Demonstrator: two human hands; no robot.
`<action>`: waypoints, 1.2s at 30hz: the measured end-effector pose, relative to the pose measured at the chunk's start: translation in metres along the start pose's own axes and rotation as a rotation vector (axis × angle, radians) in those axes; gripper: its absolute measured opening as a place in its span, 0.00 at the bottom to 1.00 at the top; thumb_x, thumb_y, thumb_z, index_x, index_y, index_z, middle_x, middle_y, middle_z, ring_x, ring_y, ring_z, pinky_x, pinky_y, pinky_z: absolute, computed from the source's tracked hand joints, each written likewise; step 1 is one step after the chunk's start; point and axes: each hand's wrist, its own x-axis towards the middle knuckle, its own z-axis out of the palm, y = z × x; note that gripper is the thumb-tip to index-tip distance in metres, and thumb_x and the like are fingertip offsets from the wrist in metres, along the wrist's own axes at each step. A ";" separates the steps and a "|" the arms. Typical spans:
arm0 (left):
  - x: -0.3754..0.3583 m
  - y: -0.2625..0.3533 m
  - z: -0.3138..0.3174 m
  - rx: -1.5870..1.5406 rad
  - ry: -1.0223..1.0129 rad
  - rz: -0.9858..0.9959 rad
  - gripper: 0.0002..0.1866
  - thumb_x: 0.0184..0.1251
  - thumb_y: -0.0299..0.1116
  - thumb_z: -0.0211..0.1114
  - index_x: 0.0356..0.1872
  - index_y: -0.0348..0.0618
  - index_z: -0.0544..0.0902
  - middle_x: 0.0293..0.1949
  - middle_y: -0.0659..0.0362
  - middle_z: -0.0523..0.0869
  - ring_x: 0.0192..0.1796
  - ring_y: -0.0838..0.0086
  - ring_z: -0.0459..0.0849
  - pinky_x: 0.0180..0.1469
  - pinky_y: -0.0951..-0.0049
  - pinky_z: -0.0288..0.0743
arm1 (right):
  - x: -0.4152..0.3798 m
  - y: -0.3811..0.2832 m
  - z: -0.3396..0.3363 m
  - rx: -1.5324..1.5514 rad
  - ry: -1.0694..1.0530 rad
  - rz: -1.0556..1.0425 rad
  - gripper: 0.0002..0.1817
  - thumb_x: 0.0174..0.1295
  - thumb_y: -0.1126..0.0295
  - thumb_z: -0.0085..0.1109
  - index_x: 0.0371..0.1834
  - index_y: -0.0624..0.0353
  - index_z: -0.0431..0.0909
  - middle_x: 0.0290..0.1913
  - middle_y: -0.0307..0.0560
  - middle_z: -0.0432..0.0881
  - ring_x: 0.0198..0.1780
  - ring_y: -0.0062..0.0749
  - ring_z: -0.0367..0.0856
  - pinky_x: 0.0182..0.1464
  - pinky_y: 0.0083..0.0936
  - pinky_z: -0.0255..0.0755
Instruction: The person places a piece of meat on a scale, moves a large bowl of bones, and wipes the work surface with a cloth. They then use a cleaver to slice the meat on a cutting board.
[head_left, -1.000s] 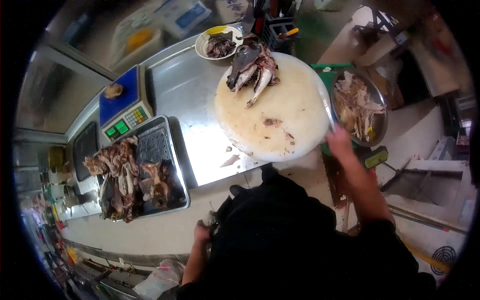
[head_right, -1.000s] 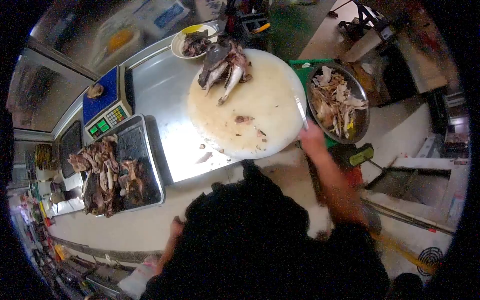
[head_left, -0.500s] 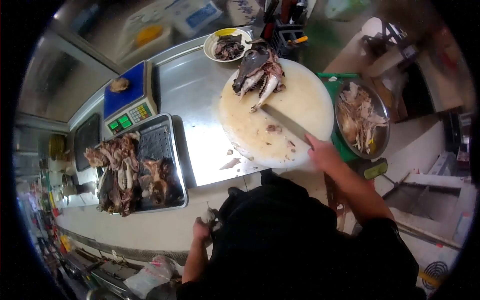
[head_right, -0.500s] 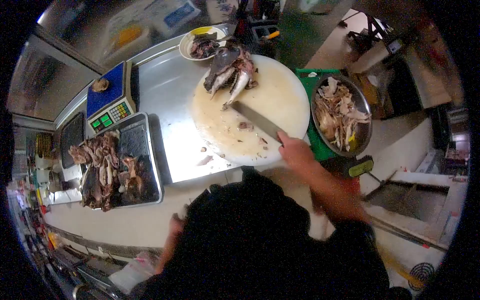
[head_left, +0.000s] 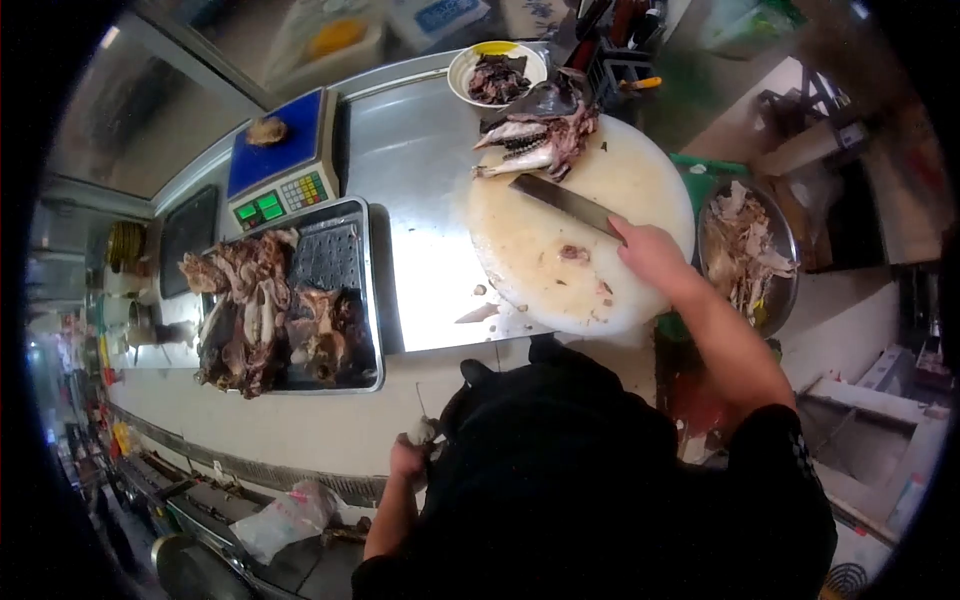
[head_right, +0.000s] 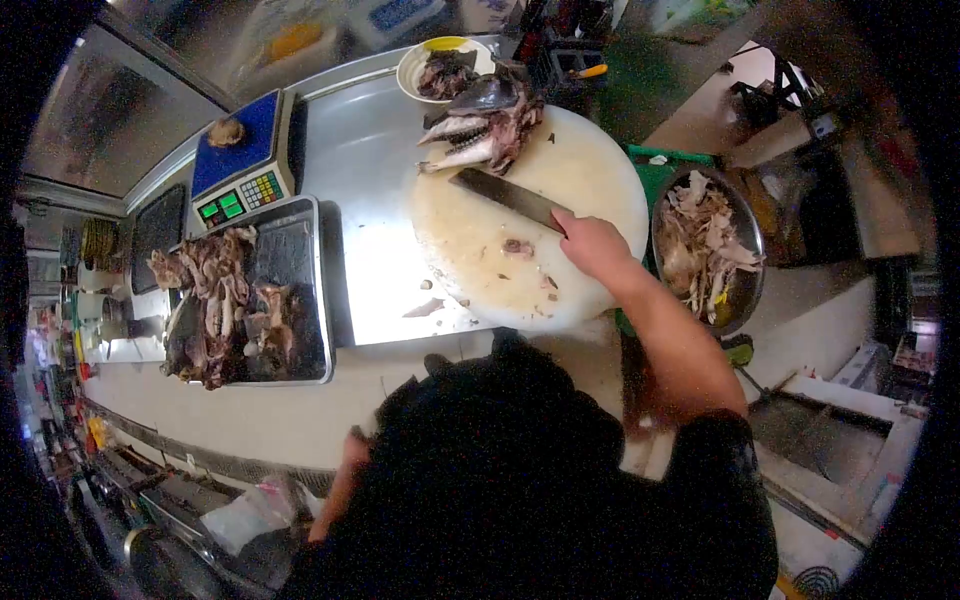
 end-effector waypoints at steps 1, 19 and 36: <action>-0.005 0.004 -0.003 -0.002 -0.003 -0.005 0.28 0.51 0.47 0.73 0.47 0.36 0.80 0.43 0.44 0.87 0.49 0.49 0.85 0.50 0.59 0.79 | 0.005 0.002 0.004 -0.016 0.011 -0.045 0.25 0.61 0.68 0.54 0.65 0.50 0.72 0.40 0.59 0.85 0.42 0.57 0.83 0.48 0.49 0.76; -0.022 0.069 -0.035 -0.018 -0.023 -0.040 0.32 0.50 0.47 0.77 0.52 0.35 0.79 0.46 0.44 0.87 0.51 0.55 0.86 0.53 0.61 0.77 | 0.057 -0.007 -0.005 -0.191 -0.108 -0.292 0.30 0.61 0.66 0.59 0.69 0.40 0.69 0.41 0.56 0.85 0.40 0.54 0.83 0.46 0.46 0.76; -0.016 0.043 -0.030 0.031 0.007 -0.116 0.32 0.48 0.49 0.77 0.51 0.38 0.80 0.47 0.44 0.87 0.52 0.50 0.84 0.54 0.60 0.77 | -0.042 0.109 -0.015 0.149 0.169 0.168 0.27 0.61 0.67 0.55 0.66 0.46 0.75 0.50 0.60 0.84 0.49 0.56 0.84 0.56 0.44 0.76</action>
